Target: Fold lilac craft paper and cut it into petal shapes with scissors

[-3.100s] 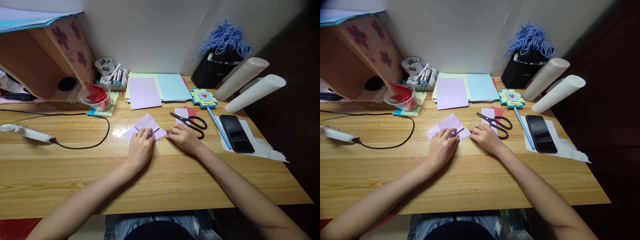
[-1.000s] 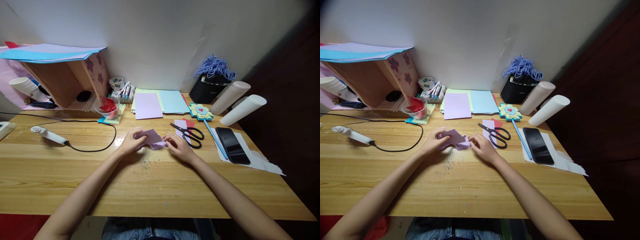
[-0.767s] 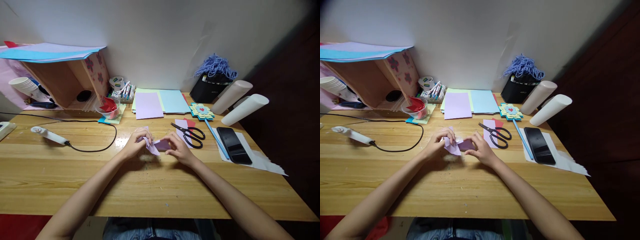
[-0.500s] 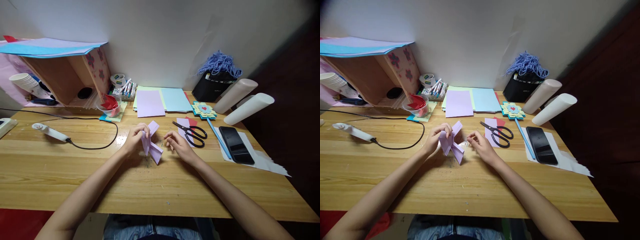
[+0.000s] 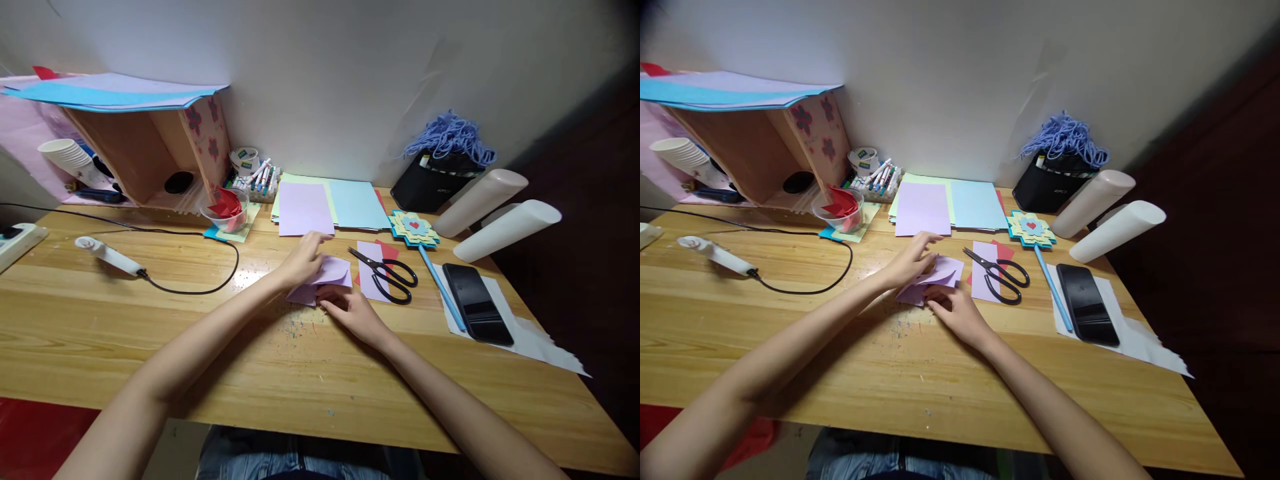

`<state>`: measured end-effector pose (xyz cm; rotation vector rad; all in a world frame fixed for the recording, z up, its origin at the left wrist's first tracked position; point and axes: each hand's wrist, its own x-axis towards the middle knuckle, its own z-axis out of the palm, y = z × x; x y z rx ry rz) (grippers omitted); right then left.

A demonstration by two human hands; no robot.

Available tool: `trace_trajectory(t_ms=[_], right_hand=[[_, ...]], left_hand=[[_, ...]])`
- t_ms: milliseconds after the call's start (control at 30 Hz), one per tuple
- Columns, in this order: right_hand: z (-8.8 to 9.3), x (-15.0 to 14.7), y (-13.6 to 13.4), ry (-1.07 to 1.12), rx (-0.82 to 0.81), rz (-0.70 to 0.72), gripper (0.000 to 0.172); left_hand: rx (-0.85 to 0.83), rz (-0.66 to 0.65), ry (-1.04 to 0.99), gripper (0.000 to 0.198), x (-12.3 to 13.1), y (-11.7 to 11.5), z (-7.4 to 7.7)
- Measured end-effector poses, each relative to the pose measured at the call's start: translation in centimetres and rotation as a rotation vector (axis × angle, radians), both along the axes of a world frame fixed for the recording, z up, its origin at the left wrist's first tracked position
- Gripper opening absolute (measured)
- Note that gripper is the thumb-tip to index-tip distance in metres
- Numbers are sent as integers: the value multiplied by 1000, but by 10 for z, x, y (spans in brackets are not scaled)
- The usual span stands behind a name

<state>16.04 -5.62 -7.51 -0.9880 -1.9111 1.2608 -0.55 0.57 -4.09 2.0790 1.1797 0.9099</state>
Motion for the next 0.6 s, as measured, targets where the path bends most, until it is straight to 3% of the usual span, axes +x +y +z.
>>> trace_trajectory(t_ms=[100,200,300,400,500,600], right_hand=[[3,3,4,-140,238,23,16],[4,4,11,-239,404,96,16],[2,4,19,-336,593,153,17],[3,4,28,-412,849,223,20],[8,6,35,-436,1070,399,26],[10,8,38,-438,1092,499,27]], left_hand=[[-48,184,37,26,-30,-22,-16],[-80,93,136,14,-51,-46,-22],[-28,73,163,15,-55,-60,-22],[24,67,206,19,-52,-63,-22],[65,70,252,21,-51,-62,-25],[78,47,277,25,-55,-61,-26]])
